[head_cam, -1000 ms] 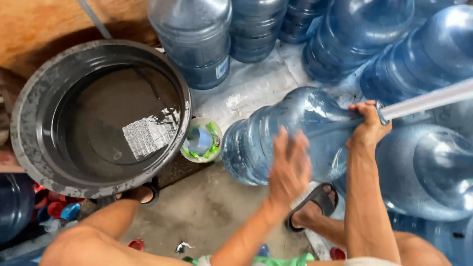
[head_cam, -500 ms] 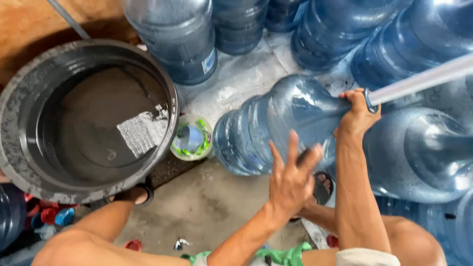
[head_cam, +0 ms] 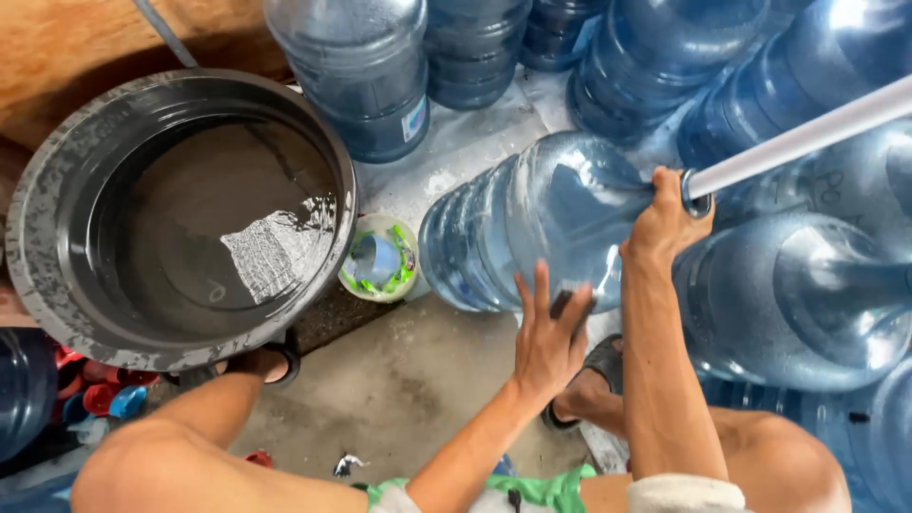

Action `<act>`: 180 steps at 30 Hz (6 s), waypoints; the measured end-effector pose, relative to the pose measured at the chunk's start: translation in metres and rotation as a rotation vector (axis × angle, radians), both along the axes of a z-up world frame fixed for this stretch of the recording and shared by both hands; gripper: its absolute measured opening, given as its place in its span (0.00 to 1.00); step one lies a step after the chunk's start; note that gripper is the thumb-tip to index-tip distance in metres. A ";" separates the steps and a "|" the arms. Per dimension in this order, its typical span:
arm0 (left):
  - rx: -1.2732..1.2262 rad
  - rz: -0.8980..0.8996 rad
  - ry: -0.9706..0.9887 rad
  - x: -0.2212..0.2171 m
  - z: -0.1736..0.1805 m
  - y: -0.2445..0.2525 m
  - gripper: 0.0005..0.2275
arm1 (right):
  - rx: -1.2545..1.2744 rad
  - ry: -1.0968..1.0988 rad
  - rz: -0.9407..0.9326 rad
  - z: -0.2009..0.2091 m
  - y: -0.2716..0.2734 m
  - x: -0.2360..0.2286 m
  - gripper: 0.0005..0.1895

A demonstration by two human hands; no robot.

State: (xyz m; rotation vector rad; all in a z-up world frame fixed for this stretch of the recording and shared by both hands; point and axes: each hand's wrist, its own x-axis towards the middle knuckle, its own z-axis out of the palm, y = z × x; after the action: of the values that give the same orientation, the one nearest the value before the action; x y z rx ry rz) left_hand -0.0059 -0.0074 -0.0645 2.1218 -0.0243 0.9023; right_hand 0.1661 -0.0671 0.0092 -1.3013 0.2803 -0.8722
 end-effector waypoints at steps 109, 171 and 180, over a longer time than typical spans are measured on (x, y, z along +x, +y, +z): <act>-0.562 -0.100 0.540 0.061 0.018 0.096 0.19 | 0.335 0.262 0.351 -0.005 -0.083 -0.055 0.08; -0.337 -0.345 0.920 0.072 -0.012 0.127 0.25 | 0.184 -0.016 0.674 -0.026 -0.103 -0.092 0.15; -1.715 -0.223 0.635 0.022 -0.075 0.171 0.22 | -0.104 0.020 0.323 -0.007 -0.070 -0.097 0.15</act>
State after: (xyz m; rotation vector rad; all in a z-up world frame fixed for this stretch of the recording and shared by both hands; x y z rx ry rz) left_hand 0.0164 0.1638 -0.1391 0.6301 0.5977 -0.0957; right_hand 0.0694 -0.1370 0.0023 -1.4047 0.0368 -0.6055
